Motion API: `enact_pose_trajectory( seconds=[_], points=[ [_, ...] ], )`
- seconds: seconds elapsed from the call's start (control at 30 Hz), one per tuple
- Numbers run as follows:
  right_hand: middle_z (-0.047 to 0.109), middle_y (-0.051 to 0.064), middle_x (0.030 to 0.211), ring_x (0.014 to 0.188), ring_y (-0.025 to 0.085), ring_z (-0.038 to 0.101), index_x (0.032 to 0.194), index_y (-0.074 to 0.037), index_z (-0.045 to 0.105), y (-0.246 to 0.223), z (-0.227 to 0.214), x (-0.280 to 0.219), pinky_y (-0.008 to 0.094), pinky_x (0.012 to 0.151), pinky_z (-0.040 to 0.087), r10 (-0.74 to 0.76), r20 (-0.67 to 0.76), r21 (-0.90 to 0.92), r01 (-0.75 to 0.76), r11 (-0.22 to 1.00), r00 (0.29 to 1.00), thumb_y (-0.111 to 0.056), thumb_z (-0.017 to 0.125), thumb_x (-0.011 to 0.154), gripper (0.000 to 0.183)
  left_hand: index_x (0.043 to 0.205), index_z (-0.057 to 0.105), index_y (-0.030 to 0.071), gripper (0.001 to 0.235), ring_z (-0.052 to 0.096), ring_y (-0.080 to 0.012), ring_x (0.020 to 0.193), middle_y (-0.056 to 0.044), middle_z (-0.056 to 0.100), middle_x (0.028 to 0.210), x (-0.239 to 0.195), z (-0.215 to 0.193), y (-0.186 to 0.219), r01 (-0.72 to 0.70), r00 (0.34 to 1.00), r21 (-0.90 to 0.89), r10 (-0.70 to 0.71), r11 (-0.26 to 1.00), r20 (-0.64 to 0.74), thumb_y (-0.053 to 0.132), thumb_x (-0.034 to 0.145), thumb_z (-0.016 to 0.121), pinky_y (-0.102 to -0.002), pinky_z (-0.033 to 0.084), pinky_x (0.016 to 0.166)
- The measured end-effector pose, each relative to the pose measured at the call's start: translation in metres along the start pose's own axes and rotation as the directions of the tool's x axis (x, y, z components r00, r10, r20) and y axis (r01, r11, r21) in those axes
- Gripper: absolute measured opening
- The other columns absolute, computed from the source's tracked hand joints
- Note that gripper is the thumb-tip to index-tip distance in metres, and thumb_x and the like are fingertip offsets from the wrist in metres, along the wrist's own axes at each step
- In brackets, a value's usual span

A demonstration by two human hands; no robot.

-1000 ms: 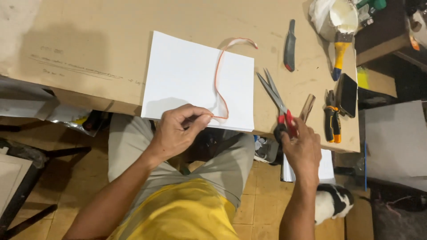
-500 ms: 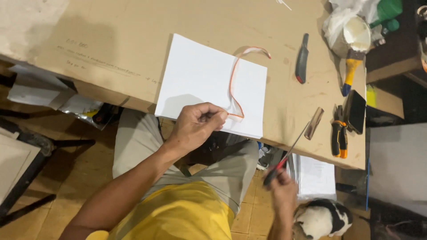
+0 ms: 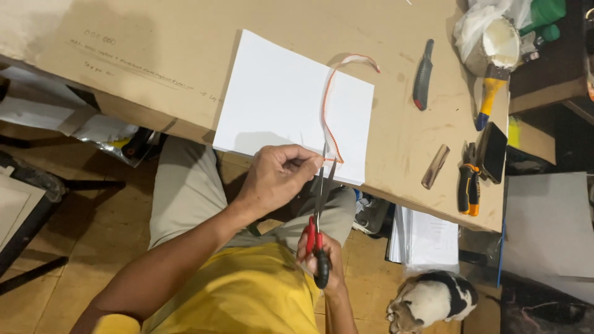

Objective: The person sits on the floor and uses scissors to trim the edges of a white sheet of paper. They then fold a piece of white ribbon and cut it to size before applying glue to the paper using a brush.

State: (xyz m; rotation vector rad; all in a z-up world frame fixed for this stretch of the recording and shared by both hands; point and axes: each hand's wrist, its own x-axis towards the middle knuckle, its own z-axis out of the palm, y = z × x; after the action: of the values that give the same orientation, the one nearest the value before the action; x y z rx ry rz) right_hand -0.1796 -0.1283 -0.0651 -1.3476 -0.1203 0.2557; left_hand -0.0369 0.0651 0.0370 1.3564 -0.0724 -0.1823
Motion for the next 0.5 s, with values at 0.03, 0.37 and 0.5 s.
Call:
enact_pose_trajectory(
  seconds=[0.03, 0.37, 0.5],
  points=[
    [0.067, 0.004, 0.073, 0.059, 0.013, 0.065, 0.093, -0.004, 0.067, -0.011, 0.008, 0.007, 0.025, 0.058, 0.053, -0.037, -0.032, -0.078, 0.035, 0.996, 0.999, -0.058, 0.080, 0.086, 0.056, 0.096, 0.083, 0.006, 0.017, 0.058, -0.0025, 0.059, 0.000, 0.079, 0.079, -0.002, 0.000, 0.004, 0.004, 1.000, 0.063, -0.004, 0.998, -0.009, 0.020, 0.092, 0.073, -0.018, 0.048, 0.053],
    [0.062, 0.004, 0.073, 0.058, 0.015, 0.060, 0.095, 0.000, 0.067, -0.019, 0.010, 0.023, 0.028, 0.053, 0.051, -0.096, -0.059, -0.168, 0.085, 0.982, 0.994, -0.053, 0.078, 0.086, 0.055, 0.092, 0.084, 0.009, 0.019, 0.060, -0.0001, 0.056, 0.003, 0.082, 0.080, -0.004, -0.006, 0.004, -0.025, 1.000, 0.164, 0.025, 0.986, 0.005, 0.024, 0.092, 0.072, -0.018, 0.048, 0.049],
    [0.061, 0.006, 0.069, 0.054, 0.015, 0.057, 0.088, -0.002, 0.066, -0.027, 0.017, 0.026, 0.027, 0.052, 0.046, -0.099, -0.079, -0.214, 0.080, 0.974, 0.992, -0.052, 0.076, 0.086, 0.052, 0.091, 0.084, 0.009, 0.018, 0.068, -0.0020, 0.064, 0.001, 0.083, 0.083, -0.003, -0.007, 0.003, -0.047, 0.999, 0.154, 0.047, 0.987, -0.001, 0.023, 0.091, 0.072, -0.017, 0.056, 0.057]
  ],
)
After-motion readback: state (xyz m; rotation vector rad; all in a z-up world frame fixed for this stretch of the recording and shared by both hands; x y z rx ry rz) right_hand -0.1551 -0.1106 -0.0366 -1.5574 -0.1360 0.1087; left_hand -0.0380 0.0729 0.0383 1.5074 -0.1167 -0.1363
